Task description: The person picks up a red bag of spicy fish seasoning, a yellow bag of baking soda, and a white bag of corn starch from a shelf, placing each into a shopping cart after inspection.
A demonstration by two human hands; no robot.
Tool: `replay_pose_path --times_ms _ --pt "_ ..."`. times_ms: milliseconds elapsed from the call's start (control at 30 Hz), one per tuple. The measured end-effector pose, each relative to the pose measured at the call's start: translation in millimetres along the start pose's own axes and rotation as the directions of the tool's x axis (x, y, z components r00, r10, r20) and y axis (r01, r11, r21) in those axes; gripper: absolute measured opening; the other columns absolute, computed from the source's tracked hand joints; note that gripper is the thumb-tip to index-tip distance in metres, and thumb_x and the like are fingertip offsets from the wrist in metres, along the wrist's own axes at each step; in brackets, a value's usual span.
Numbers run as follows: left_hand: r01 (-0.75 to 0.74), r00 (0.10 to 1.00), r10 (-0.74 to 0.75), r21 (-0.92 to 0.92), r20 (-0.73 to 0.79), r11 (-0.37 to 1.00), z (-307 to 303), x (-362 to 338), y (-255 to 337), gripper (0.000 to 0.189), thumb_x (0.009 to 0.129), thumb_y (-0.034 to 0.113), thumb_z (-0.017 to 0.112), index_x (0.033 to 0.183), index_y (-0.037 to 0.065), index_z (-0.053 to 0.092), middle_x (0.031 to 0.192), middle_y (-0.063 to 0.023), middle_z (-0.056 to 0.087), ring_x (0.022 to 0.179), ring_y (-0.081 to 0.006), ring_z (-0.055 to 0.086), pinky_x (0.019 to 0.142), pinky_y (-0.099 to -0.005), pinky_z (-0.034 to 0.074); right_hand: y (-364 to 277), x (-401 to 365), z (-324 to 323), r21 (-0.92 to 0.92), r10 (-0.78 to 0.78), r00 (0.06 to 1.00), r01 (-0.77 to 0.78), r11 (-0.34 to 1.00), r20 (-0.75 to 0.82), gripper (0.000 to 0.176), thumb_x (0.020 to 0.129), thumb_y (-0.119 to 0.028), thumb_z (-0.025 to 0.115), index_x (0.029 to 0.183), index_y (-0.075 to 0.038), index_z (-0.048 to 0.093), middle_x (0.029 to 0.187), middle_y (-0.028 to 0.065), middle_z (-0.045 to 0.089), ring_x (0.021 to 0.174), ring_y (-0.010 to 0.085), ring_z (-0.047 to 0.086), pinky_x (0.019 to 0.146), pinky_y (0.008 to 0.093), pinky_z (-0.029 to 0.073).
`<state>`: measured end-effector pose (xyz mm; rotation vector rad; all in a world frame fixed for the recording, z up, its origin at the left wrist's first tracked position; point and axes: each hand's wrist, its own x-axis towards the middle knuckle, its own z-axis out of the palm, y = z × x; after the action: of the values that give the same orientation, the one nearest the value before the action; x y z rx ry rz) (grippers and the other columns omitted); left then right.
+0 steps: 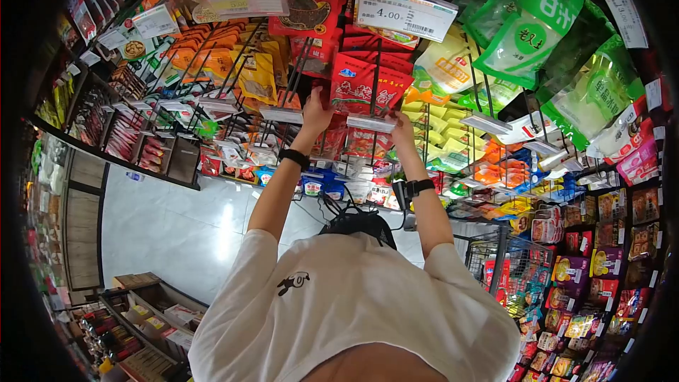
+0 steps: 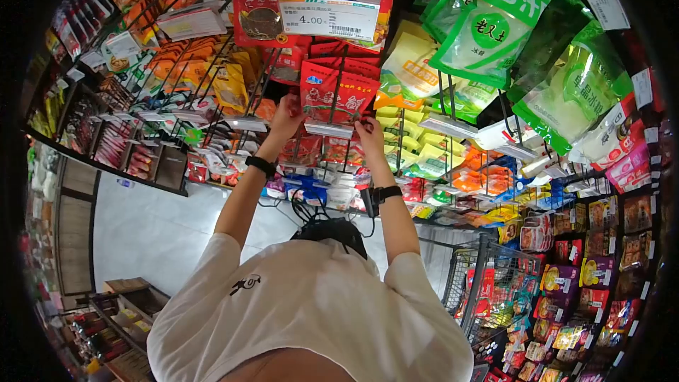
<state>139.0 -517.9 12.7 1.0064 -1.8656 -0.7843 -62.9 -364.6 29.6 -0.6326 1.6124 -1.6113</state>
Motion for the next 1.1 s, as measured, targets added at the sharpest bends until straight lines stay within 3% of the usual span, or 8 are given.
replay_pose_path --times_ms 200,300,400,500,600,867,1000,1100 --pt "-0.056 0.996 0.06 -0.058 0.064 0.997 -20.3 19.5 10.4 0.049 0.068 0.013 0.072 0.109 -0.001 0.05 0.096 -0.017 0.062 0.091 -0.0317 0.059 0.077 -0.0362 0.047 8.6 41.3 -4.7 -0.01 -0.131 0.981 0.134 0.991 0.141 0.034 0.082 -0.019 0.066 0.107 0.001 0.052 0.089 0.0047 0.058 0.077 0.0127 0.057 0.065 0.0253 0.047" --pt "0.011 0.976 0.062 -0.329 0.21 0.944 -9.7 27.9 -11.9 0.039 0.071 0.015 0.072 0.101 -0.002 0.054 0.09 -0.0151 0.063 0.083 -0.0261 0.061 0.072 -0.0326 0.048 -1.3 38.5 -3.5 -0.056 -0.074 0.98 0.086 0.995 0.185 0.03 0.079 -0.018 0.069 0.099 0.002 0.057 0.087 0.0041 0.061 0.082 0.0122 0.056 0.076 0.0238 0.044" --pt "0.109 0.945 0.011 -0.347 0.326 0.931 -4.3 27.3 -4.7 0.035 0.074 0.019 0.072 0.098 -0.002 0.055 0.087 -0.0123 0.063 0.08 -0.0202 0.061 0.07 -0.0319 0.048 -25.1 22.2 6.7 -0.056 -0.062 0.973 0.076 0.996 0.223 0.031 0.077 -0.018 0.071 0.098 0.001 0.057 0.088 0.0048 0.061 0.084 0.0125 0.057 0.077 0.0247 0.044" --pt "0.092 0.969 -0.063 -0.113 0.238 0.989 6.7 22.8 -8.8 0.036 0.075 0.023 0.072 0.098 -0.001 0.056 0.084 -0.0084 0.064 0.079 -0.0151 0.059 0.07 -0.0303 0.047 -9.8 34.1 9.4 -0.048 -0.153 0.942 0.175 0.983 0.299 0.035 0.074 -0.02 0.074 0.097 0.0 0.057 0.087 0.0049 0.062 0.083 0.0124 0.058 0.075 0.0263 0.046" --pt "0.344 0.871 -0.21 -0.247 0.445 0.906 -8.3 16.3 38.1 0.042 0.074 0.03 0.074 0.1 0.001 0.058 0.086 -0.006 0.065 0.08 -0.0125 0.058 0.071 -0.0285 0.047 11.4 51.9 12.3 -0.051 -0.278 0.912 0.307 0.95 0.3 0.037 0.071 -0.023 0.077 0.093 0.001 0.058 0.084 0.0059 0.062 0.079 0.0139 0.059 0.072 0.0277 0.047" --pt "0.368 0.854 -0.078 -0.493 0.514 0.788 -24.0 12.6 64.7 0.033 0.082 0.022 0.068 0.108 0.003 0.06 0.096 -0.0006 0.064 0.086 -0.0082 0.057 0.076 -0.0249 0.045 9.9 33.0 6.5 -0.103 0.029 0.942 0.006 0.995 0.335 0.034 0.072 -0.026 0.074 0.088 0.001 0.06 0.078 0.0052 0.061 0.068 0.0108 0.054 0.061 0.0263 0.044" --pt "0.407 0.841 -0.103 -0.496 0.531 0.767 -29.4 5.6 80.1 0.028 0.084 0.02 0.065 0.105 0.003 0.061 0.096 -0.0004 0.064 0.085 -0.0075 0.056 0.076 -0.0247 0.044 -4.0 12.3 13.9 -0.025 -0.085 0.894 0.107 0.994 0.44 0.027 0.078 -0.022 0.066 0.095 -0.002 0.06 0.079 0.0032 0.06 0.067 0.0113 0.052 0.061 0.0269 0.043" --pt "0.343 0.885 -0.095 -0.499 0.457 0.796 -22.1 7.4 74.6 0.025 0.085 0.015 0.063 0.106 0.003 0.061 0.098 -0.0011 0.063 0.086 -0.0092 0.057 0.077 -0.0255 0.043 -18.1 3.5 16.4 -0.172 -0.044 0.918 0.121 0.978 0.395 0.026 0.08 -0.017 0.061 0.102 -0.003 0.06 0.083 0.0042 0.062 0.071 0.0126 0.053 0.065 0.0291 0.044"
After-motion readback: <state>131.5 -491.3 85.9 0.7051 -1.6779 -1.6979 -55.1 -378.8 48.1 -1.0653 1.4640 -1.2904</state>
